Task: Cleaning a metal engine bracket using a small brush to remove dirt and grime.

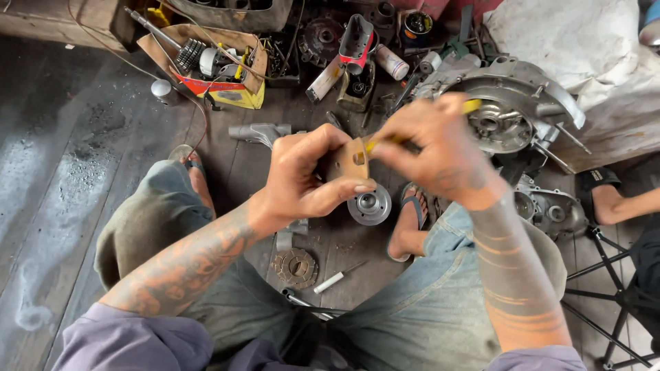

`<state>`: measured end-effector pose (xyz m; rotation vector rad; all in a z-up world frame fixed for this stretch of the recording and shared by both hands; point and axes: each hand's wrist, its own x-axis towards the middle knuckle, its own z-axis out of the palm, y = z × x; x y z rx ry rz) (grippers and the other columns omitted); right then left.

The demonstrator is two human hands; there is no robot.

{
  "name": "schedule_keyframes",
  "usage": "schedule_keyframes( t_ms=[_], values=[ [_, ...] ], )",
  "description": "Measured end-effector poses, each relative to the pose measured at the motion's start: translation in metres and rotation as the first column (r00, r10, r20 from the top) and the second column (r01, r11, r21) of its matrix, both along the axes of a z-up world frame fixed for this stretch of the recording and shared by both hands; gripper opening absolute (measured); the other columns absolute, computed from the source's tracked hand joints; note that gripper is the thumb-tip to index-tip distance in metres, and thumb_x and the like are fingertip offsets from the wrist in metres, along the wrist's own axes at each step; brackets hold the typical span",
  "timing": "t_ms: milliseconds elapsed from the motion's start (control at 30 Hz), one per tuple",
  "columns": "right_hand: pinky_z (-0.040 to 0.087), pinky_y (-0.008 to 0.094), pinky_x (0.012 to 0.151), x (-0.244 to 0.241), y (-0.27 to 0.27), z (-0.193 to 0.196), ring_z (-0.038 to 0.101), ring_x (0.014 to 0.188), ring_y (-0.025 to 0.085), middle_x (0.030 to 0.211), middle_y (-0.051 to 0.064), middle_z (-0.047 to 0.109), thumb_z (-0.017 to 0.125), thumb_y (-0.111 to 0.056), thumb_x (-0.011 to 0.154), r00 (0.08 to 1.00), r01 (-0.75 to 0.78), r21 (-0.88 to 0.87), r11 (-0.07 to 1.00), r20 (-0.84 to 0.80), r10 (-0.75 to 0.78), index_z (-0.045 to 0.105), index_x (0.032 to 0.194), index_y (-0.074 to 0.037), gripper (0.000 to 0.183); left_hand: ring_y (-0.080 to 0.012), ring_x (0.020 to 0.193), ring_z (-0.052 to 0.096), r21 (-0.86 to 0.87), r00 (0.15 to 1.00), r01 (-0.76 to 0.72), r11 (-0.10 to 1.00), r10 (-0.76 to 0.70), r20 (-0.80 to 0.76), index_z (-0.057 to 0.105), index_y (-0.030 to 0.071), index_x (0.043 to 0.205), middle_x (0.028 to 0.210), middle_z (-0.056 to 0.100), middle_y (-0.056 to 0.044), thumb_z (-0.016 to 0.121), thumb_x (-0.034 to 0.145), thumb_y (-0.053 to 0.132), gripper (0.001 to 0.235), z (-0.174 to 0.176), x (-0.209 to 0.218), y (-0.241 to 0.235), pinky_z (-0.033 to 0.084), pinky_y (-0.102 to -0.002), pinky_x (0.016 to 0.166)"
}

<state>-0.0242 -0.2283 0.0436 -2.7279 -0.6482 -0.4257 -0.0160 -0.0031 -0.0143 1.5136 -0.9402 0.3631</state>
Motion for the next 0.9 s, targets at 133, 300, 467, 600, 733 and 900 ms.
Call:
schedule_keyframes(
  t_ms=[133, 300, 467, 600, 733, 900],
  values=[
    [0.023, 0.044, 0.101, 0.007, -0.018, -0.012, 0.053, 0.084, 0.016, 0.09, -0.007, 0.071, 0.069, -0.028, 0.097, 1.0, 0.009, -0.138, 0.99, 0.02, -0.006, 0.074, 0.09, -0.019, 0.013, -0.0117, 0.055, 0.041, -0.006, 0.993, 0.039, 0.999, -0.039, -0.107, 0.06, 0.0, 0.091, 0.068, 0.058, -0.001, 0.084, 0.078, 0.013, 0.03, 0.004, 0.001, 0.001, 0.037, -0.025, 0.051],
    [0.022, 0.04, 0.1, 0.004, -0.004, 0.0, 0.047, 0.077, 0.014, 0.08, -0.004, 0.065, 0.072, -0.029, 0.088, 0.979, -0.103, 0.071, 0.992, -0.17, 0.114, 0.077, 0.087, -0.019, 0.011, -0.0128, 0.057, 0.041, -0.017, 0.994, 0.069, 0.997, -0.07, -0.089, 0.061, -0.001, 0.094, 0.071, 0.058, -0.002, 0.083, 0.08, 0.014, 0.03, 0.005, 0.004, 0.002, 0.038, -0.027, 0.053],
    [0.021, 0.041, 0.1, 0.016, -0.016, -0.007, 0.05, 0.078, 0.016, 0.081, -0.003, 0.068, 0.074, -0.024, 0.098, 0.999, 0.041, -0.035, 0.999, 0.022, -0.04, 0.075, 0.091, -0.015, 0.011, -0.0115, 0.056, 0.042, -0.02, 0.99, 0.108, 0.994, -0.109, -0.091, 0.062, 0.0, 0.093, 0.07, 0.06, -0.001, 0.085, 0.079, 0.017, 0.032, 0.012, -0.001, 0.005, 0.037, -0.026, 0.052],
    [0.022, 0.037, 0.098, 0.007, 0.003, -0.006, 0.046, 0.078, 0.012, 0.079, -0.006, 0.061, 0.066, -0.017, 0.087, 0.946, -0.19, 0.148, 0.971, -0.238, 0.221, 0.068, 0.084, -0.014, 0.005, -0.014, 0.053, 0.043, 0.008, 0.993, 0.116, 0.993, -0.116, -0.001, 0.062, 0.0, 0.093, 0.068, 0.06, -0.004, 0.086, 0.077, 0.018, 0.034, 0.008, -0.001, 0.009, 0.038, -0.028, 0.05],
    [0.026, 0.041, 0.101, 0.013, -0.017, -0.007, 0.055, 0.076, 0.015, 0.081, -0.003, 0.069, 0.074, -0.025, 0.09, 0.991, -0.073, 0.067, 0.995, -0.111, 0.08, 0.076, 0.089, -0.016, 0.009, -0.0129, 0.053, 0.042, -0.01, 0.99, 0.135, 0.991, -0.135, -0.041, 0.062, 0.0, 0.091, 0.068, 0.06, -0.002, 0.087, 0.076, 0.019, 0.035, 0.015, -0.003, 0.013, 0.037, -0.027, 0.05],
    [0.028, 0.031, 0.092, 0.009, -0.001, -0.02, 0.063, 0.084, 0.01, 0.076, -0.013, 0.065, 0.074, -0.035, 0.09, 0.929, -0.21, 0.196, 0.958, -0.265, 0.258, 0.068, 0.081, -0.029, 0.012, -0.0097, 0.041, 0.045, -0.257, 0.961, 0.249, 0.934, -0.271, -0.053, 0.066, 0.002, 0.082, 0.051, 0.052, -0.005, 0.081, 0.086, 0.043, 0.044, 0.008, 0.004, 0.004, 0.039, -0.025, 0.04]
  ],
)
